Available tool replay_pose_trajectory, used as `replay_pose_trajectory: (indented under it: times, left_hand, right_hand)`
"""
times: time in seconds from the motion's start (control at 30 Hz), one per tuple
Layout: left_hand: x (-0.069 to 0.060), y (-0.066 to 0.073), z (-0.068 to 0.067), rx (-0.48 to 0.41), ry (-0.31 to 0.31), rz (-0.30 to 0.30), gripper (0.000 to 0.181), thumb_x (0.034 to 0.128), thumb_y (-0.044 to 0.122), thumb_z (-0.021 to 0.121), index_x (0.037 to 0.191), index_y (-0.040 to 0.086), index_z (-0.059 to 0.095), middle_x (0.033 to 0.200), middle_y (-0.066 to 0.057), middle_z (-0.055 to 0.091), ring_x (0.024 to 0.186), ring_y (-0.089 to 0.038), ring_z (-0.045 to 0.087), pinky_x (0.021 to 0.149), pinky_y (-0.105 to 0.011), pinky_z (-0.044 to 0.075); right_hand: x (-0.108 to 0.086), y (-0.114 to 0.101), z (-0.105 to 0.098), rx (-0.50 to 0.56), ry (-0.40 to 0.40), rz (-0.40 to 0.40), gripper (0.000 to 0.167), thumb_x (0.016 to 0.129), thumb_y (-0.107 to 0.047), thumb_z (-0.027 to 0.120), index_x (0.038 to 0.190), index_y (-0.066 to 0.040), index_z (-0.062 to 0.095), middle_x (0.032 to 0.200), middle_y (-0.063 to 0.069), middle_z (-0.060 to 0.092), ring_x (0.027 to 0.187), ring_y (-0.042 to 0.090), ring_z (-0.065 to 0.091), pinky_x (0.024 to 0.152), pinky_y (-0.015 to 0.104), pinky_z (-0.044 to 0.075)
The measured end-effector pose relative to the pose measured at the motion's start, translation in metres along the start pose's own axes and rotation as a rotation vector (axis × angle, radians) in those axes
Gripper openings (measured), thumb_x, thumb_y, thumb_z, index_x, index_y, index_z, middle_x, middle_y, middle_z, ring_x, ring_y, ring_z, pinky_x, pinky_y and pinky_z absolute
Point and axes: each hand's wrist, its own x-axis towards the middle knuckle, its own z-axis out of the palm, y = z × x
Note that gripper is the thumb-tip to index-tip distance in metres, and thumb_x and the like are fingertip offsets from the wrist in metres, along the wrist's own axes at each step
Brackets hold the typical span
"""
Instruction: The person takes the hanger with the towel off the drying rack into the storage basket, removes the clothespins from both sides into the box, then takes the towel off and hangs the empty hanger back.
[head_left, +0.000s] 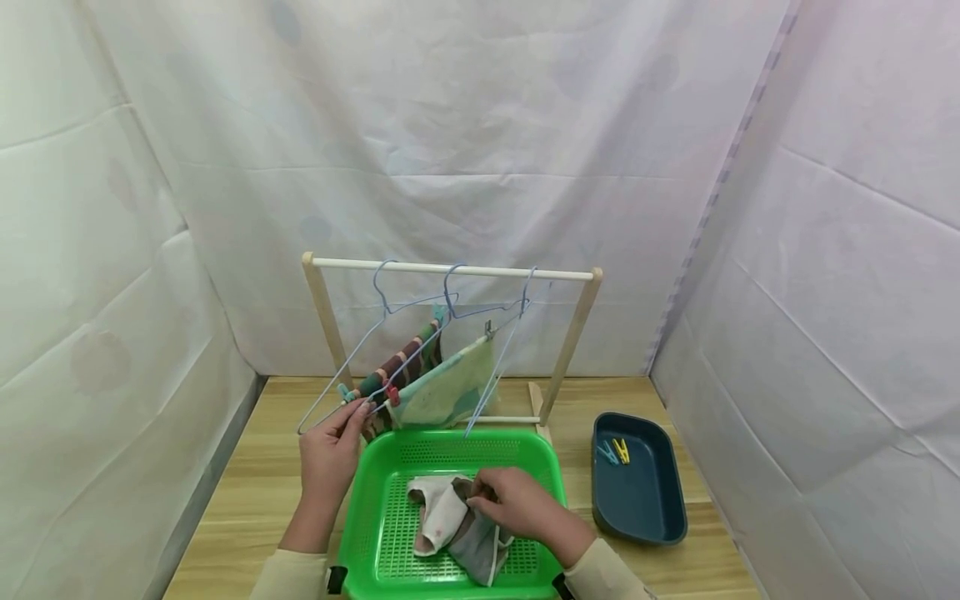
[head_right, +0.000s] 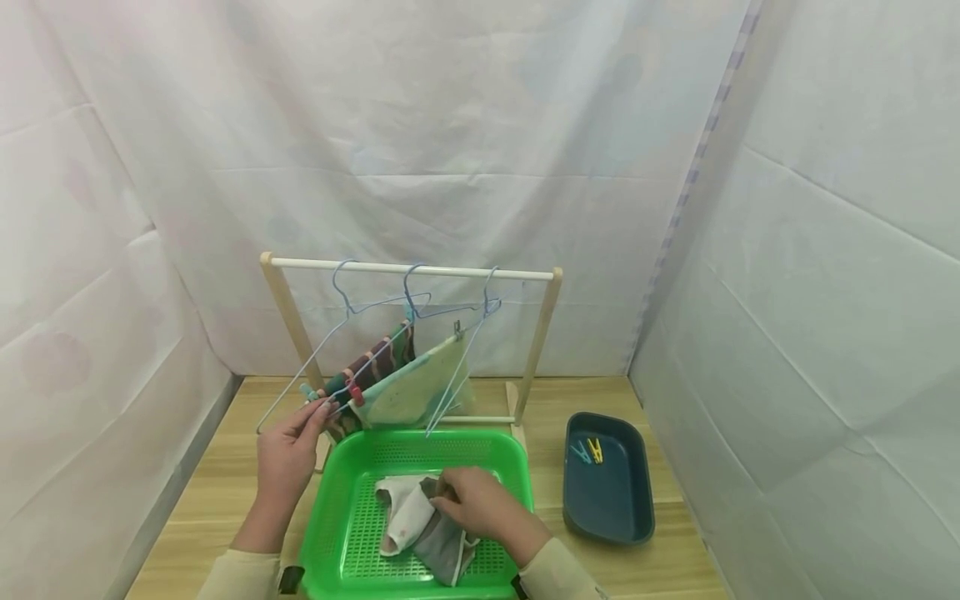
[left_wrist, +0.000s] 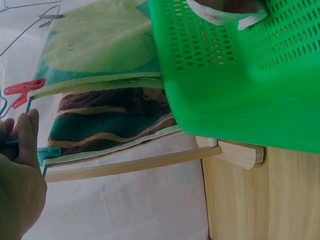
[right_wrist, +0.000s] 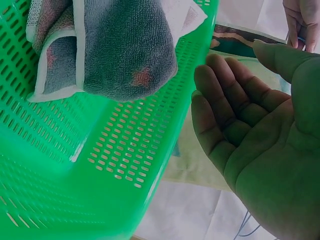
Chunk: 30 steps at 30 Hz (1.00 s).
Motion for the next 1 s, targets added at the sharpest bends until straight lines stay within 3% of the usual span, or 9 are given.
replay_pose_trajectory:
  times: [0.43, 0.7, 1.0]
  left_hand:
    - [0.000, 0.010, 0.002, -0.014, 0.042, 0.001, 0.015, 0.1060, 0.004, 0.076, 0.115, -0.004, 0.084, 0.108, -0.021, 0.081, 0.094, -0.007, 0.081, 0.078, -0.019, 0.065]
    - [0.000, 0.017, 0.003, 0.024, 0.056, 0.029, 0.013, 0.1058, 0.004, 0.076, 0.114, -0.002, 0.085, 0.108, -0.017, 0.082, 0.096, 0.000, 0.079, 0.079, -0.021, 0.065]
    - [0.001, 0.029, 0.000, -0.068, 0.058, 0.007, 0.015, 0.1069, 0.002, 0.074, 0.117, -0.004, 0.084, 0.106, -0.023, 0.081, 0.098, -0.006, 0.081, 0.085, -0.027, 0.066]
  right_hand:
    - [-0.002, 0.001, 0.001, 0.006, -0.001, 0.006, 0.008, 0.110, -0.026, 0.075, 0.111, -0.019, 0.076, 0.094, -0.014, 0.070, 0.082, -0.002, 0.063, 0.072, 0.025, 0.059]
    - [-0.002, 0.003, 0.002, 0.014, -0.003, 0.008, 0.008, 0.110, -0.026, 0.074, 0.111, -0.019, 0.075, 0.093, -0.014, 0.069, 0.081, -0.002, 0.063, 0.071, 0.026, 0.059]
    - [-0.002, 0.003, 0.002, 0.020, -0.001, -0.007, 0.009, 0.110, -0.026, 0.075, 0.111, -0.017, 0.075, 0.093, -0.013, 0.070, 0.081, -0.002, 0.063, 0.070, 0.026, 0.059]
